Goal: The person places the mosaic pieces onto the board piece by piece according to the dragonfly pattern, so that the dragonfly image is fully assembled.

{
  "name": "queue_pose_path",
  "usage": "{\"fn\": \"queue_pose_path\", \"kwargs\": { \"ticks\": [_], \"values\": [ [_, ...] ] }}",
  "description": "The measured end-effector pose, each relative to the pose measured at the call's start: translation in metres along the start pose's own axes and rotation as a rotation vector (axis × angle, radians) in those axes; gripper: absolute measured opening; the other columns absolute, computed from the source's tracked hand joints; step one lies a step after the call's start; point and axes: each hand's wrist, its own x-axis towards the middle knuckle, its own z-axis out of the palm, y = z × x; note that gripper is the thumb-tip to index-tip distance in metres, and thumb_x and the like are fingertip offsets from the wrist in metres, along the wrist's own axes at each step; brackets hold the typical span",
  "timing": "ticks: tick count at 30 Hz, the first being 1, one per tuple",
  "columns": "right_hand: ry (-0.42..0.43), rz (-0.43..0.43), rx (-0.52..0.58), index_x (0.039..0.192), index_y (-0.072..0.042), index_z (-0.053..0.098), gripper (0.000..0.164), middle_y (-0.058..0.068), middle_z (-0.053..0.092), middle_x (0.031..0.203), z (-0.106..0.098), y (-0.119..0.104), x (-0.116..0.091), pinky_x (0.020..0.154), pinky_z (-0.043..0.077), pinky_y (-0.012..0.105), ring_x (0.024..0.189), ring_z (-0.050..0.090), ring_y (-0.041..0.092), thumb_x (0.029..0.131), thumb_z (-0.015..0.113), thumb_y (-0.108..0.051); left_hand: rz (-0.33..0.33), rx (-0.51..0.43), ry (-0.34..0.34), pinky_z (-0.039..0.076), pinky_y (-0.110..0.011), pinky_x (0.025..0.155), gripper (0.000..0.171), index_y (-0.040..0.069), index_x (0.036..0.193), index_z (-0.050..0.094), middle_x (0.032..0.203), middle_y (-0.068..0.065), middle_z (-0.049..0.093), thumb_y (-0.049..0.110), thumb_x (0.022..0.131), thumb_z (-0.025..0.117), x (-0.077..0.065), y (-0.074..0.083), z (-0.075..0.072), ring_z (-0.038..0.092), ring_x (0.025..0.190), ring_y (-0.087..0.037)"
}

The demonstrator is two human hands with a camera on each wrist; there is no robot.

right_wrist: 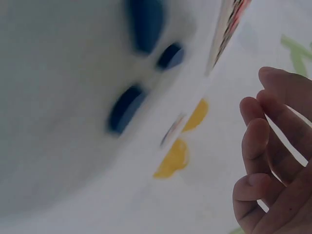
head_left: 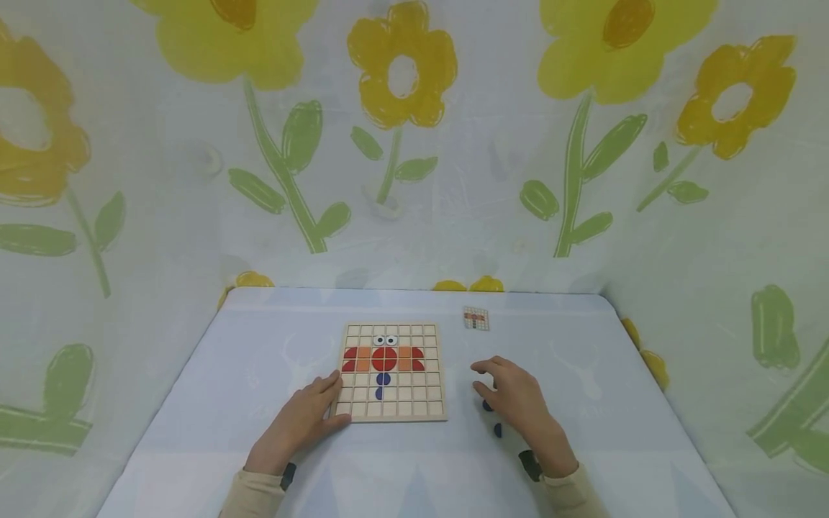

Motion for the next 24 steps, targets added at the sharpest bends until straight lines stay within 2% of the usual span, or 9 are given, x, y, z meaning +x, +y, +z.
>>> {"fn": "queue_pose_path", "kwargs": {
  "ticks": [6,13,20,24],
  "values": [
    [-0.032,0.104,0.000,0.110,-0.017,0.077,0.027,-0.006,0.071,0.098,-0.015,0.032,-0.018,0.058,0.049,0.024,0.073,0.056,0.009,0.084,0.084,-0.022,-0.013,-0.002,-0.014,0.036,-0.059,0.115,0.079,0.002,0.149,0.049,0.158,-0.015,0.041,0.043,0.088,0.078,0.001,0.001,0.001,0.038,0.143,-0.044],
    [-0.066,0.151,-0.016,0.107,-0.015,0.077,0.023,-0.006,0.071,0.092,-0.021,0.059,-0.036,0.057,0.048,0.027,0.071,0.056,0.010,0.086,0.082,-0.023,-0.024,0.008,-0.010,0.035,-0.059,0.116,0.080,0.003,0.150,0.048,0.159,-0.014,0.040,0.044,0.088,0.078,0.002,0.000,0.003,0.038,0.143,-0.043],
    [-0.149,0.206,0.010,0.106,-0.017,0.077,0.023,-0.006,0.069,0.088,-0.021,0.061,-0.046,0.061,0.049,0.029,0.070,0.053,0.010,0.085,0.082,-0.024,-0.029,0.009,-0.021,0.035,-0.059,0.116,0.082,0.005,0.152,0.046,0.160,-0.012,0.039,0.045,0.087,0.078,0.004,-0.002,0.004,0.037,0.144,-0.042],
    [-0.196,0.211,0.015,0.103,-0.018,0.077,0.021,-0.008,0.068,0.086,-0.017,0.056,-0.046,0.065,0.053,0.032,0.074,0.058,0.010,0.083,0.083,-0.021,-0.027,0.009,-0.019,0.035,-0.059,0.116,0.082,0.005,0.151,0.047,0.160,-0.012,0.039,0.045,0.088,0.078,0.003,-0.002,0.003,0.037,0.145,-0.042]
  ]
}}
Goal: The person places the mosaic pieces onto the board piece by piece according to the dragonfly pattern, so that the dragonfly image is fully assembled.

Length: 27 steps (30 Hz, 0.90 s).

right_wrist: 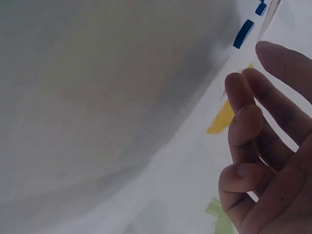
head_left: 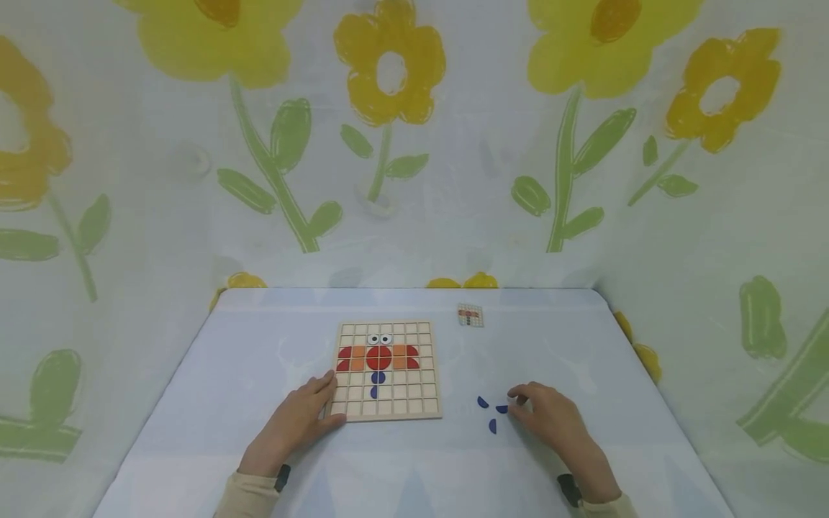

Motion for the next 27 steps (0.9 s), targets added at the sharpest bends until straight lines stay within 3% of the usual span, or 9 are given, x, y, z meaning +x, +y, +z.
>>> {"fn": "queue_pose_path", "kwargs": {
  "ticks": [7,21,27],
  "values": [
    [-0.032,-0.041,-0.023,0.096,-0.019,0.078,0.018,-0.013,0.064,0.081,0.006,-0.007,0.003,0.072,0.057,0.035,0.079,0.062,0.010,0.080,0.086,-0.020,0.013,-0.006,0.007,0.034,-0.060,0.116,0.081,0.004,0.151,0.047,0.160,-0.013,0.039,0.045,0.088,0.077,0.001,-0.002,0.002,0.036,0.145,-0.042],
    [-0.055,-0.068,-0.061,0.083,-0.022,0.077,0.011,-0.012,0.061,0.078,0.007,-0.013,0.008,0.068,0.056,0.035,0.074,0.060,0.010,0.079,0.086,-0.019,0.021,-0.019,0.016,0.035,-0.059,0.116,0.081,0.003,0.151,0.047,0.159,-0.013,0.040,0.045,0.088,0.077,0.001,-0.004,0.004,0.038,0.144,-0.042],
    [-0.043,-0.070,-0.059,0.081,-0.025,0.076,0.017,-0.011,0.065,0.087,0.009,-0.014,0.010,0.078,0.060,0.040,0.086,0.068,0.017,0.077,0.086,-0.013,0.017,-0.020,0.016,0.035,-0.059,0.116,0.080,0.003,0.150,0.049,0.159,-0.013,0.041,0.044,0.088,0.078,-0.001,-0.003,0.002,0.038,0.143,-0.042]
  ]
}}
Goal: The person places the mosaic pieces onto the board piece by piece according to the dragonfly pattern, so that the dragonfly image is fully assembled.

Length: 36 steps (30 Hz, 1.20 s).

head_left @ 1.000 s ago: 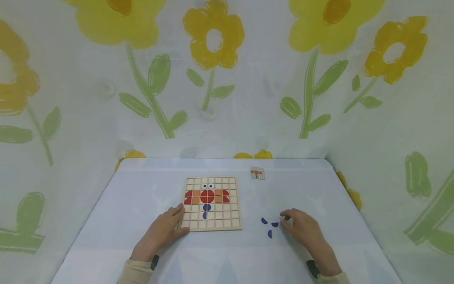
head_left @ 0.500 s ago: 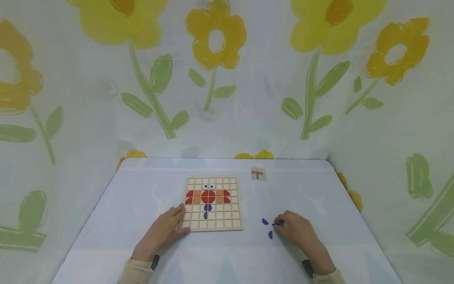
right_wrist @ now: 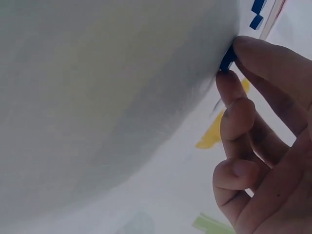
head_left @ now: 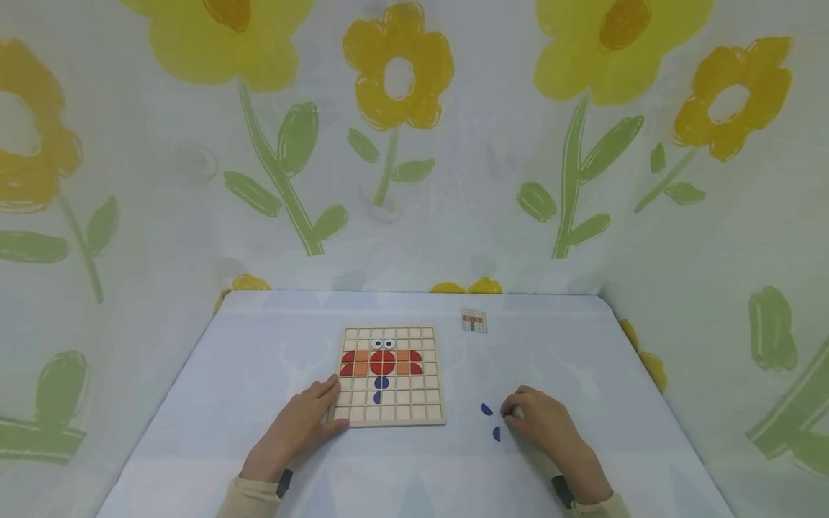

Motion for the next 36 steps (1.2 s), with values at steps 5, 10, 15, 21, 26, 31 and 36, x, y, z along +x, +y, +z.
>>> {"fn": "queue_pose_path", "kwargs": {
  "ticks": [5,10,15,21,26,31,36],
  "values": [
    [0.008,-0.004,0.009,0.083,-0.025,0.077,0.018,-0.009,0.068,0.097,0.0007,0.0010,0.0011,0.084,0.060,0.043,0.097,0.069,0.021,0.077,0.086,-0.011,0.013,0.021,0.002,0.037,-0.059,0.115,0.079,0.002,0.149,0.049,0.158,-0.013,0.041,0.044,0.088,0.078,0.0001,0.0013,-0.0019,0.039,0.143,-0.042],
    [0.017,-0.001,-0.005,0.085,-0.024,0.077,0.017,-0.007,0.068,0.094,0.0001,0.0016,0.0014,0.081,0.060,0.042,0.092,0.070,0.021,0.076,0.088,-0.017,0.037,0.024,0.023,0.037,-0.059,0.115,0.079,0.001,0.148,0.050,0.158,-0.013,0.042,0.043,0.088,0.078,-0.0005,0.0020,-0.0042,0.040,0.142,-0.042],
    [0.007,0.002,-0.005,0.083,-0.025,0.077,0.016,-0.008,0.069,0.091,0.0002,0.0025,0.0025,0.080,0.060,0.042,0.090,0.070,0.021,0.076,0.089,-0.018,0.036,0.009,0.018,0.037,-0.058,0.115,0.079,0.001,0.148,0.050,0.158,-0.014,0.042,0.043,0.088,0.078,-0.0008,0.0016,-0.0039,0.040,0.142,-0.043],
    [0.007,0.010,0.018,0.083,-0.025,0.077,0.017,-0.006,0.072,0.095,0.0021,0.0048,0.0023,0.081,0.060,0.044,0.094,0.070,0.022,0.075,0.088,-0.016,0.018,0.011,0.010,0.037,-0.059,0.115,0.080,0.003,0.149,0.050,0.158,-0.013,0.042,0.045,0.088,0.078,-0.0009,-0.0001,-0.0012,0.040,0.142,-0.042],
    [0.001,0.022,0.021,0.081,-0.026,0.078,0.016,-0.008,0.073,0.095,0.0018,0.0064,0.0011,0.075,0.059,0.039,0.088,0.068,0.017,0.076,0.088,-0.015,0.017,0.009,0.010,0.037,-0.059,0.115,0.080,0.003,0.149,0.050,0.158,-0.013,0.042,0.045,0.088,0.078,-0.0007,-0.0008,0.0002,0.040,0.142,-0.042],
    [0.016,0.021,0.019,0.081,-0.026,0.079,0.016,-0.008,0.074,0.094,-0.0020,0.0056,-0.0009,0.074,0.059,0.038,0.087,0.069,0.017,0.077,0.087,-0.014,0.034,0.013,0.022,0.037,-0.059,0.114,0.079,0.002,0.148,0.050,0.158,-0.014,0.042,0.045,0.088,0.078,0.0003,-0.0006,0.0011,0.041,0.142,-0.042],
    [0.027,0.028,0.018,0.080,-0.026,0.079,0.014,-0.006,0.075,0.093,-0.0034,0.0055,-0.0012,0.077,0.060,0.041,0.090,0.070,0.020,0.077,0.088,-0.016,0.027,0.021,0.020,0.037,-0.060,0.114,0.079,0.002,0.148,0.050,0.158,-0.014,0.042,0.045,0.088,0.078,0.0000,-0.0006,0.0004,0.041,0.142,-0.042]
  ]
}}
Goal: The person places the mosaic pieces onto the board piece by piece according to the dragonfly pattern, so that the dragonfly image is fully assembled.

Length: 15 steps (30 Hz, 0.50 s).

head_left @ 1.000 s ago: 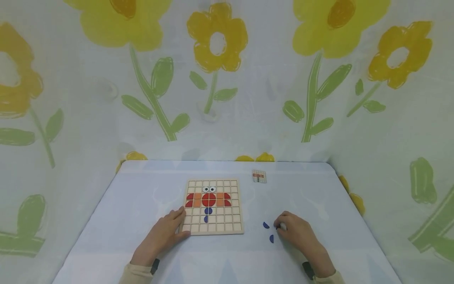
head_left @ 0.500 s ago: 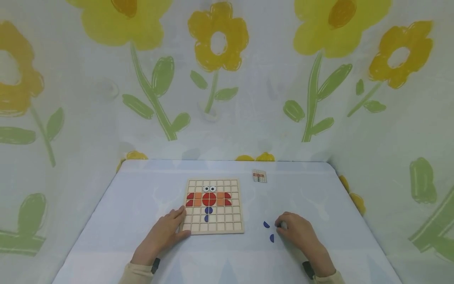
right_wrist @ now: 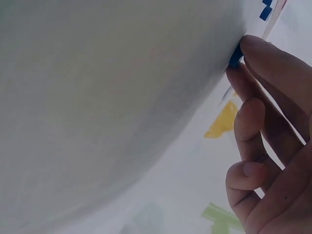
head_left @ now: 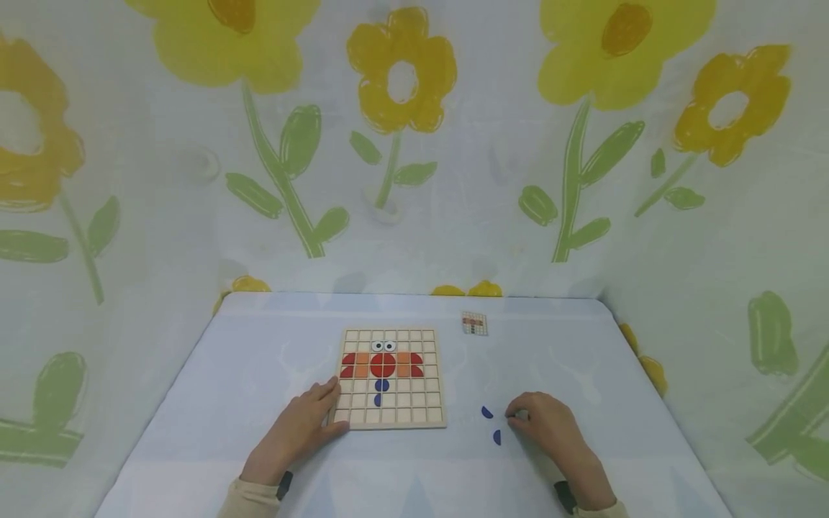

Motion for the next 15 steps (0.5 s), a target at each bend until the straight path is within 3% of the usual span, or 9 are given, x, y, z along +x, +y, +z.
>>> {"fn": "queue_pose_path", "kwargs": {
  "ticks": [7,15],
  "values": [
    [-0.020,0.013,0.006,0.082,-0.025,0.078,0.013,-0.004,0.075,0.095,-0.006,0.003,0.003,0.077,0.059,0.043,0.089,0.069,0.021,0.079,0.086,-0.015,0.004,0.011,-0.001,0.037,-0.058,0.115,0.079,0.002,0.149,0.050,0.159,-0.012,0.041,0.046,0.089,0.076,0.001,0.001,-0.001,0.040,0.143,-0.041],
    [0.042,-0.027,0.007,0.089,-0.025,0.078,0.014,-0.009,0.073,0.096,-0.015,0.004,0.012,0.063,0.051,0.028,0.072,0.054,0.007,0.080,0.087,-0.019,-0.006,0.018,-0.013,0.037,-0.059,0.115,0.079,0.002,0.149,0.050,0.159,-0.012,0.041,0.046,0.089,0.076,0.001,0.001,0.000,0.039,0.143,-0.041]
  ]
}}
